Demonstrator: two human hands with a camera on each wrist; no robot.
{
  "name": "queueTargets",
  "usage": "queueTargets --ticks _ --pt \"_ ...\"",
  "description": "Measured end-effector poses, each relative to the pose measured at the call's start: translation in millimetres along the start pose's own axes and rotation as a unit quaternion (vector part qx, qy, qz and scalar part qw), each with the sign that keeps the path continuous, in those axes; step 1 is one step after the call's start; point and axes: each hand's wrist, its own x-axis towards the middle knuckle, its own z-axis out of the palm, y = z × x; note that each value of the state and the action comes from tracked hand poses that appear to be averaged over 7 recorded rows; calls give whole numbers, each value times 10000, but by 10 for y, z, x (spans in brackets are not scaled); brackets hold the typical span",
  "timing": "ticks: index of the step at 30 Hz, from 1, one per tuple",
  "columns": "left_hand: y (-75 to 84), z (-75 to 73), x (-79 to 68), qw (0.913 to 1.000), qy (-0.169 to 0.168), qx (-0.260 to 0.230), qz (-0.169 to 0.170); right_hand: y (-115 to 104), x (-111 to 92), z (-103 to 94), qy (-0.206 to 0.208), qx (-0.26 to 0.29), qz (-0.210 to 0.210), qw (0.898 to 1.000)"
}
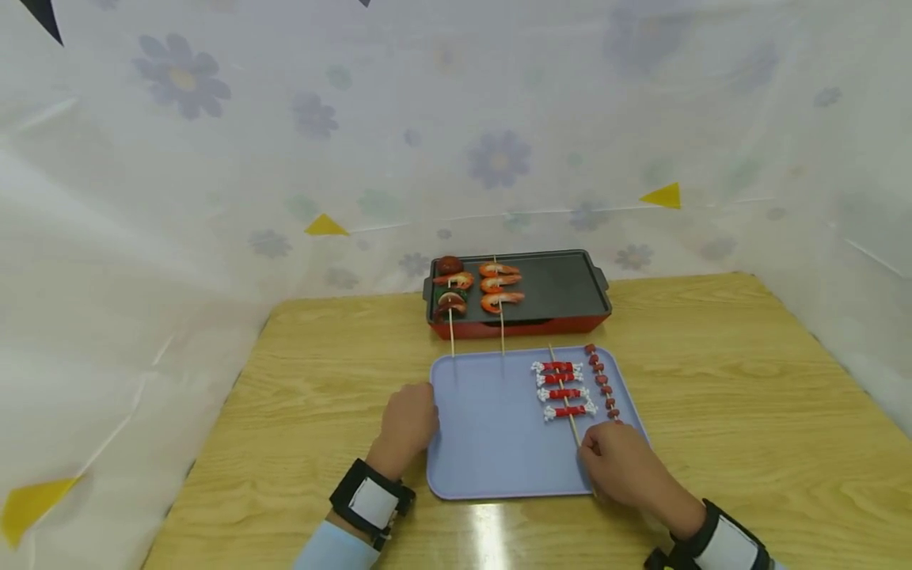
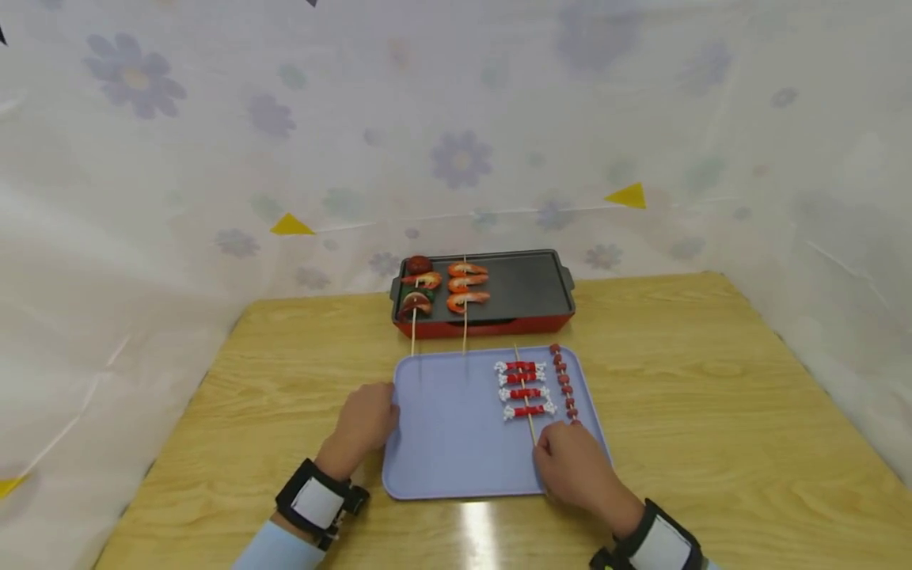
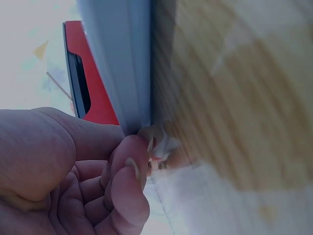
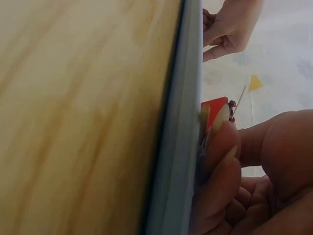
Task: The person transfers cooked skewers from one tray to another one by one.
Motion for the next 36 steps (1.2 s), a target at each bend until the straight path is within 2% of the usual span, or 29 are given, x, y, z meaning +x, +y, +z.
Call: queueTargets --ticks 6,15,19,22,25,29,32,36 --pt "20 -11 2 10000 -51 69 -22 6 29 4 -48 241 114 9996" --pt "0 -25 -17 9999 38 96 72 5 24 -12 -115 264 249 9993" --pt "-2 -20 -13 10000 -4 73 34 27 33 -58 -106 114 146 9998" --pt "10 -35 2 9999 -119 31 -28 63 75 -208 73 -58 -61 9999" --pt "14 -52 11 9999 -143 6 -77 179 203 -428 576 -307 -334 9973" --pt "15 -54 4 10000 -28 37 -41 449 408 -618 1137 -805 -370 9896" --pt "23 -56 -7 10000 54 65 19 607 497 -647 996 -976 -283 9898" --pt "39 -80 -17 9999 55 85 26 663 537 -649 747 -990 -304 9918"
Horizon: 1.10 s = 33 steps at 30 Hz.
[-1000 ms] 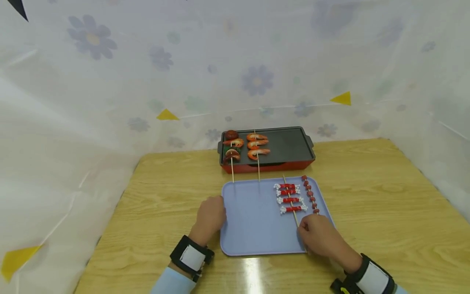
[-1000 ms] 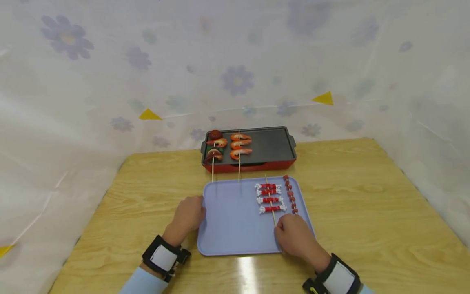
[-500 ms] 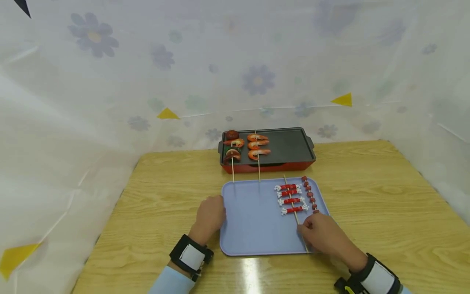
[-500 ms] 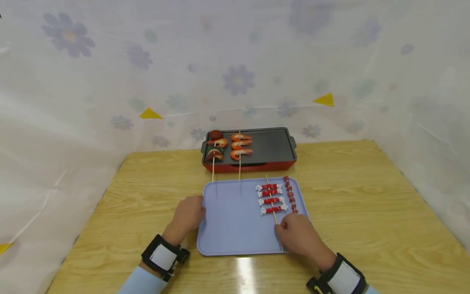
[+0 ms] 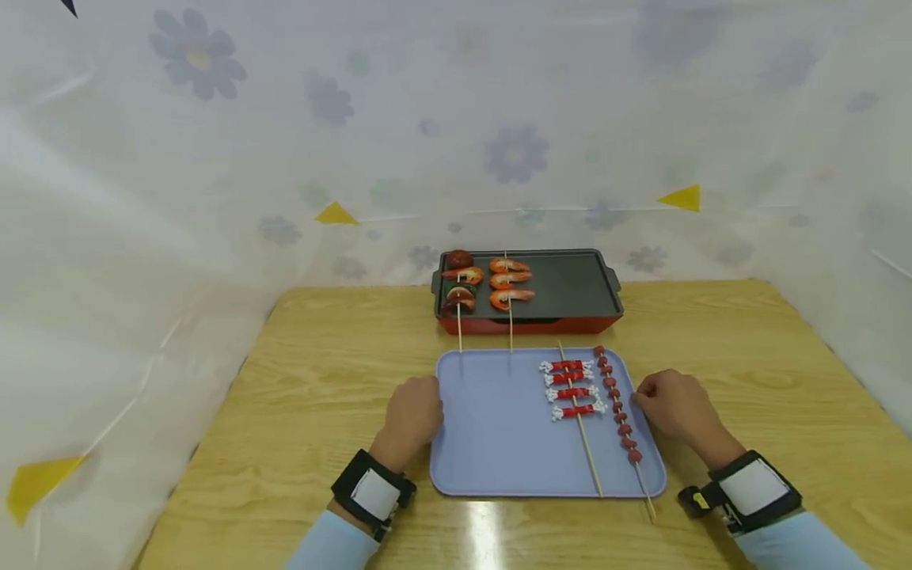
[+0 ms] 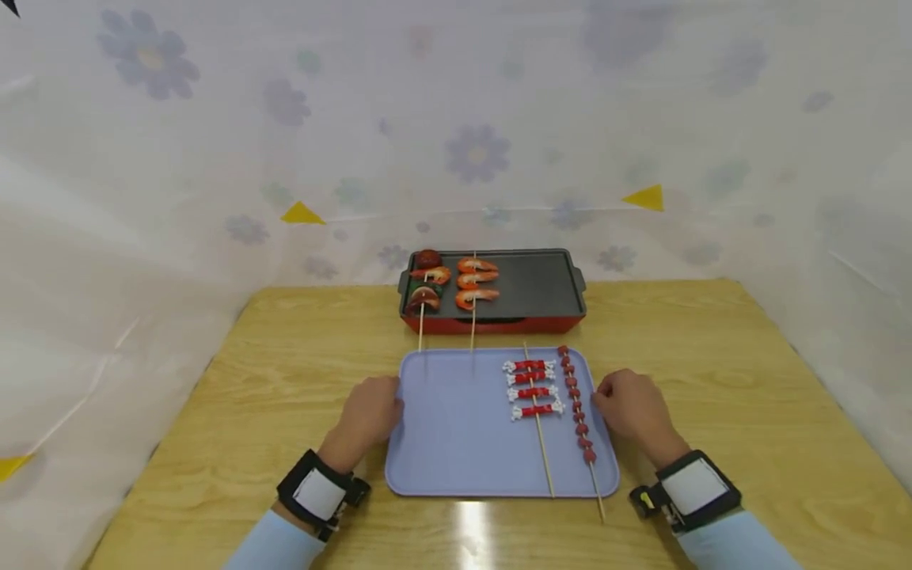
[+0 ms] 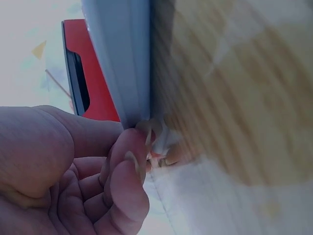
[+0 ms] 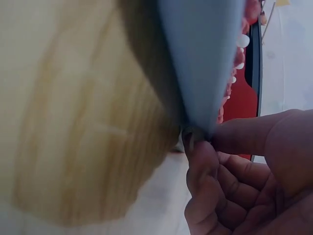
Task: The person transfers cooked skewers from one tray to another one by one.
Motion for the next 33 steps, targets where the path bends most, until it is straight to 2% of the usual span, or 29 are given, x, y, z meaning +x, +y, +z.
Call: queueTargets --ticks 3,6,9,11,13,16,18,20,24,27,33 --pt "-7 48 23 10000 -35 30 -57 26 44 51 14 -3 -80 10000" --pt "11 40 27 9999 19 121 -39 30 33 11 -12 36 -115 9999" --pt "90 -28 -15 9992 318 255 41 45 45 -32 -208 115 -114 9997" --pt "218 -145 -44 9975 625 123 298 59 60 -59 -364 157 -80 9992" --pt "384 -287 -28 9929 965 -206 661 75 82 -70 -531 224 -10 9983" --pt "613 -455 140 9828 1228 -677 1199 93 121 -50 -789 374 111 9961" --pt "713 -480 322 9815 1085 -941 1267 101 145 -16 -967 421 203 9942" --pt "774 -462 514 9845 801 -1076 1129 95 170 9 -1061 393 258 9932" --pt "841 -386 791 9886 27 -1432 466 81 199 27 -1073 249 238 9936" --pt "865 -335 909 9882 -265 -1507 121 74 199 15 -1103 246 219 9934" --pt "892 -271 1067 9799 -614 -1894 -92 73 188 -9 -1118 238 339 9929"
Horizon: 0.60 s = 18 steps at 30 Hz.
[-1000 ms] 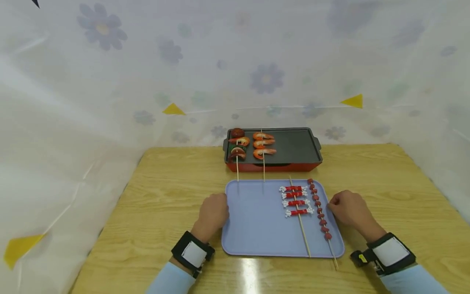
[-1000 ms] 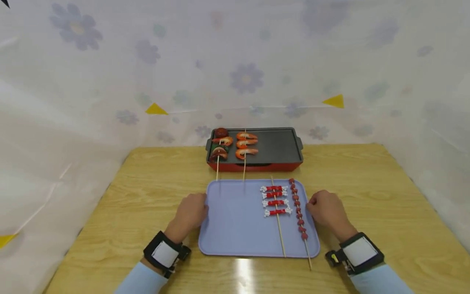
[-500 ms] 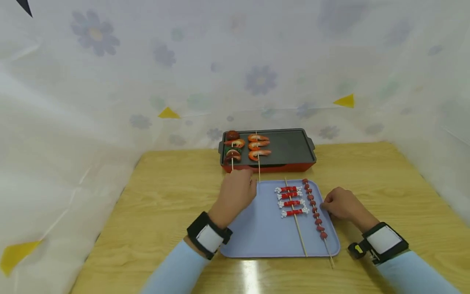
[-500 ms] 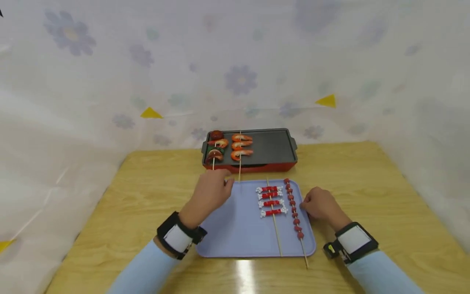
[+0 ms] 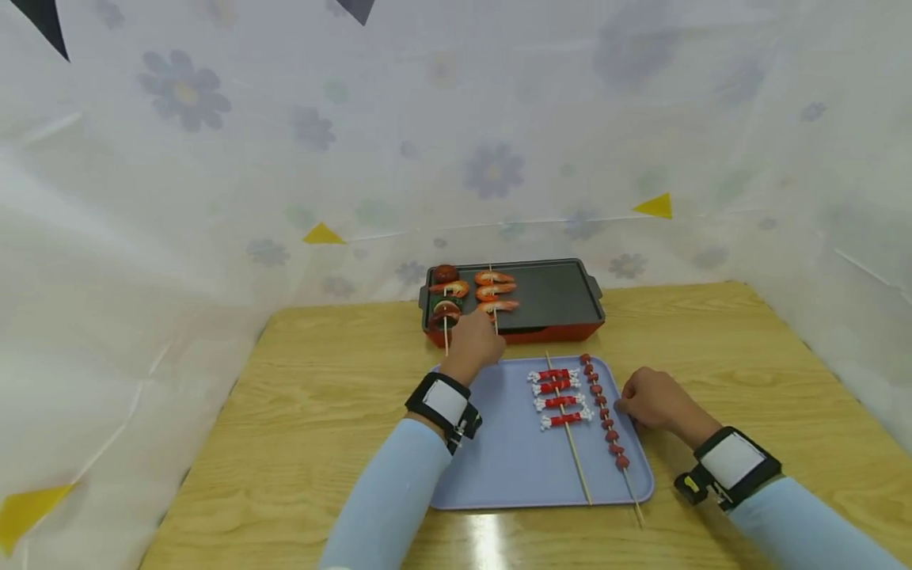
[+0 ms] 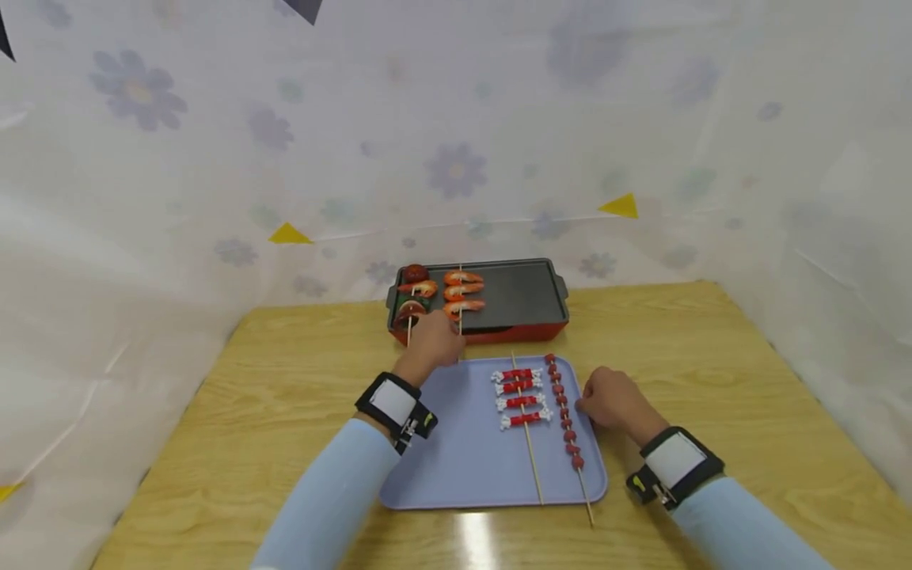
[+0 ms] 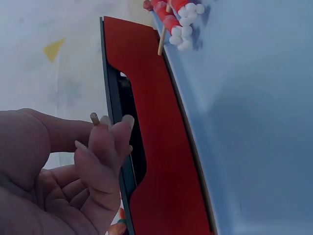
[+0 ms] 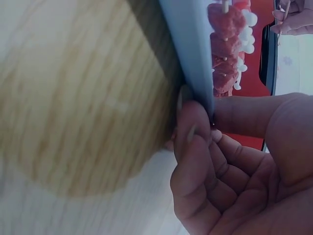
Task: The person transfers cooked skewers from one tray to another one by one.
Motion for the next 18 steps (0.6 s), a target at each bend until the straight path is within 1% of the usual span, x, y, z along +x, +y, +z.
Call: queueTargets --ticks 2,7,9,14,18 --pt "-17 -2 37 9999 -59 -149 -38 -2 12 -2 33 -6 -48 10000" --pt "-72 -12 84 9957 -131 -922 -33 -14 19 -22 155 23 -180 9997" --pt "-92 -13 88 9916 -163 -1284 -79 -18 23 -27 162 12 -192 9997" --pt "-109 -17 66 9800 -208 -1968 -224 -13 44 -45 145 -72 -196 9997" --pt "-113 -3 56 9725 -200 -2312 -173 11 48 -63 120 -97 -159 9998"
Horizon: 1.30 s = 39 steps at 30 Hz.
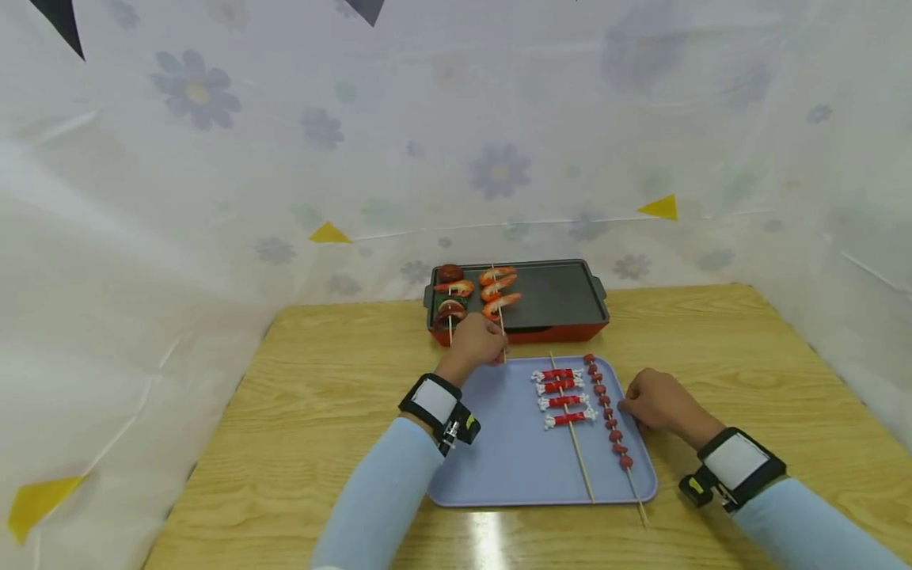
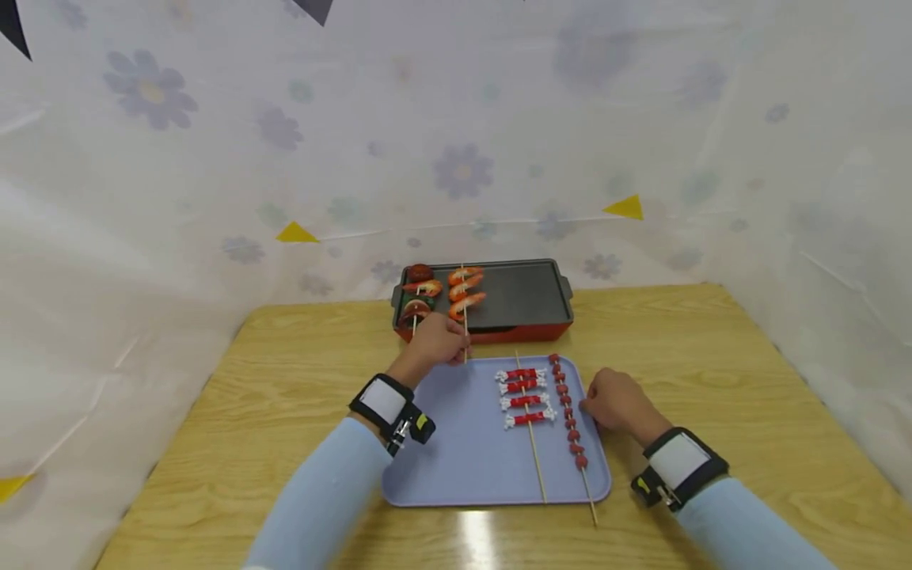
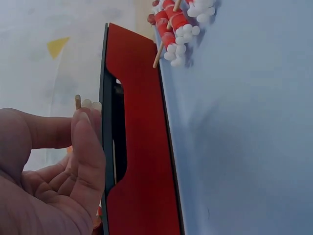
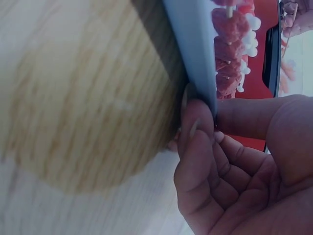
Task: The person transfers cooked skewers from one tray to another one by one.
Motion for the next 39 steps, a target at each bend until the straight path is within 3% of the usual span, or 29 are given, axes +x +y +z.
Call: queueTargets --ticks 4,8,16,23,29,33,39 --pt "18 3 -44 9998 -56 -181 19 26 -22 -24 -25 24 61 10000" --pt "59 -20 -187 9993 -244 -209 167 35 -57 -52 -67 62 92 9999" --pt "36 -39 -610 9928 -925 -660 370 41 -37 -72 -204 145 37 9997" --pt "-52 81 -1000 9896 -1223 -256 718 51 -6 -99 -426 52 122 9990" --pt "-169 208 -1317 9849 -1451 -627 704 33 -13 -93 -418 111 118 9990" --pt "-263 254 -1417 9853 -1396 -744 648 38 -2 -90 -456 105 170 9988" --pt "-412 297 -1425 9858 -1377 -900 330 49 5 -104 -538 67 199 9983"
